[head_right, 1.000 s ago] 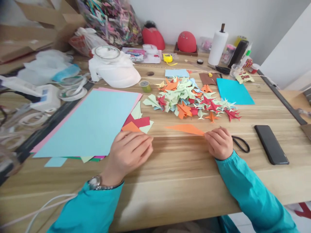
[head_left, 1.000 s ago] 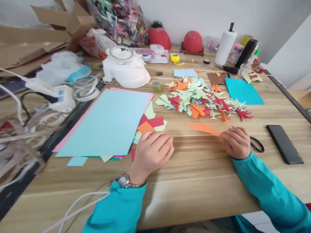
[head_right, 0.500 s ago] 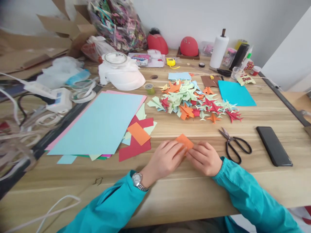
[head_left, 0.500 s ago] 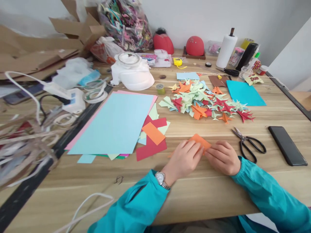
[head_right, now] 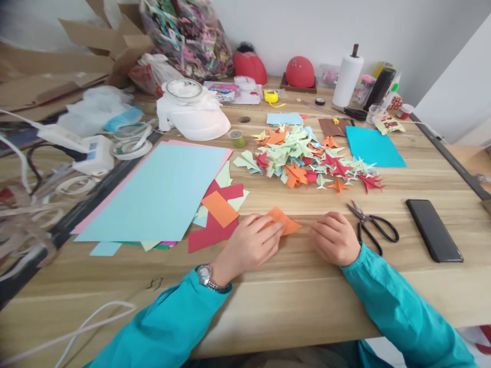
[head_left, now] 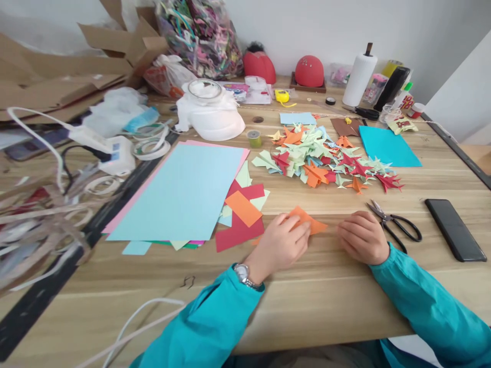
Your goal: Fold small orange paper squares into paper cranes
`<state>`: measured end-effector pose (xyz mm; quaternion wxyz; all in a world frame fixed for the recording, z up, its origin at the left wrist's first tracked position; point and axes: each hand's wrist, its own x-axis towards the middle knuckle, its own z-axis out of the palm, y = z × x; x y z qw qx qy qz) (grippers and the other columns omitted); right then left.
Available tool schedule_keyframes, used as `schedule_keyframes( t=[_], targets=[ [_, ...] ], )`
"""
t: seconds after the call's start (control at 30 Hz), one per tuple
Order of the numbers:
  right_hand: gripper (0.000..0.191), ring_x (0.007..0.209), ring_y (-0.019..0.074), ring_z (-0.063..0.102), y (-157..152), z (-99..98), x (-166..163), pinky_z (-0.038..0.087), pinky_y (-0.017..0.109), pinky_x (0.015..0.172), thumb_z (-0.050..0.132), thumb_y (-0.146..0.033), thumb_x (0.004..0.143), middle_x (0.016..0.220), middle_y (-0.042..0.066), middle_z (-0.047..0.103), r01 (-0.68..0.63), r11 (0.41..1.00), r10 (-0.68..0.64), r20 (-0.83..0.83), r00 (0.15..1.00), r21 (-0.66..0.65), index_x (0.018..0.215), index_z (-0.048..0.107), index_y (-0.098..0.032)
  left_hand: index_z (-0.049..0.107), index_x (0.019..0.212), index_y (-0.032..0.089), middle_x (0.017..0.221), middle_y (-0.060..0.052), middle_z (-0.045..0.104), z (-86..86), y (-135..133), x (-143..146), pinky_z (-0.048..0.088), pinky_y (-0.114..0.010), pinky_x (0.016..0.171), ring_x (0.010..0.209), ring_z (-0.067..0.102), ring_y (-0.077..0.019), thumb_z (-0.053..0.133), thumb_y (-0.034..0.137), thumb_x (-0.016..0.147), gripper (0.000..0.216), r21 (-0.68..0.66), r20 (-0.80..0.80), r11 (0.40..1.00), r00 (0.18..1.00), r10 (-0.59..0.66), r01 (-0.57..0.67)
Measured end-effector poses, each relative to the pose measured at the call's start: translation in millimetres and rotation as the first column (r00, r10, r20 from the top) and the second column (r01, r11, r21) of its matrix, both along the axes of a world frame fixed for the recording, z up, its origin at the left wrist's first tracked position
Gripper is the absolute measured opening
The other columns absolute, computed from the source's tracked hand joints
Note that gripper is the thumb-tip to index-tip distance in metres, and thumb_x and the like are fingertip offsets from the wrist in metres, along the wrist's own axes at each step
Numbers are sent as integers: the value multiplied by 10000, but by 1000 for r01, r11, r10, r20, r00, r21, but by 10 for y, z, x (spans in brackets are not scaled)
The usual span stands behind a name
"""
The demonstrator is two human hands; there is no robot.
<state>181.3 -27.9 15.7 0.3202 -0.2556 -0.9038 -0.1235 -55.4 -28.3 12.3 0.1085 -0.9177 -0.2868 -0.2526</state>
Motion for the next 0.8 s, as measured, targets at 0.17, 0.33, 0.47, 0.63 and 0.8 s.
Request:
schedule_keyframes(
  t=[0.17, 0.33, 0.47, 0.63, 0.8],
  targets=[
    [160, 830, 183, 622, -41, 25, -129, 480, 357, 752, 596, -202, 802, 898, 88, 703, -35, 997, 37, 31, 999, -64, 951, 631, -153, 611, 814, 129, 834, -82, 635, -11, -63, 91, 401, -368, 693, 828, 538, -198, 450, 143, 855, 167, 8, -72, 999, 996, -46, 47],
    [145, 843, 179, 613, -126, 9, -212, 464, 362, 800, 524, -93, 828, 875, 72, 702, -92, 995, 95, 76, 993, -48, 918, 633, -125, 603, 803, 127, 882, -96, 630, -38, -129, 174, 407, -371, 706, 842, 541, -200, 452, 147, 859, 162, 2, -57, 998, 996, -69, 69],
    [183, 871, 177, 605, -134, 24, -191, 456, 364, 811, 472, -83, 851, 878, 77, 699, -92, 994, 97, 97, 991, -51, 926, 634, -127, 603, 811, 129, 910, -108, 632, -37, -123, 169, 407, -375, 720, 862, 547, -195, 433, 149, 870, 182, -23, -6, 997, 998, -70, 70],
    [186, 863, 174, 608, -157, 73, -208, 448, 370, 809, 465, -83, 849, 888, 62, 704, -77, 997, 78, 108, 991, -8, 881, 636, -148, 615, 767, 136, 930, -89, 645, 21, -137, 157, 406, -370, 697, 883, 552, -212, 490, 154, 839, 145, 32, 11, 997, 998, -69, 69],
    [197, 858, 170, 617, -151, 56, -149, 458, 366, 788, 448, -92, 851, 877, 65, 708, -52, 999, 51, 86, 995, 15, 894, 628, -160, 641, 823, 130, 940, -79, 662, 100, -131, 68, 407, -379, 677, 899, 556, -247, 518, 162, 812, 128, 68, 5, 997, 999, -35, 34]
  ],
)
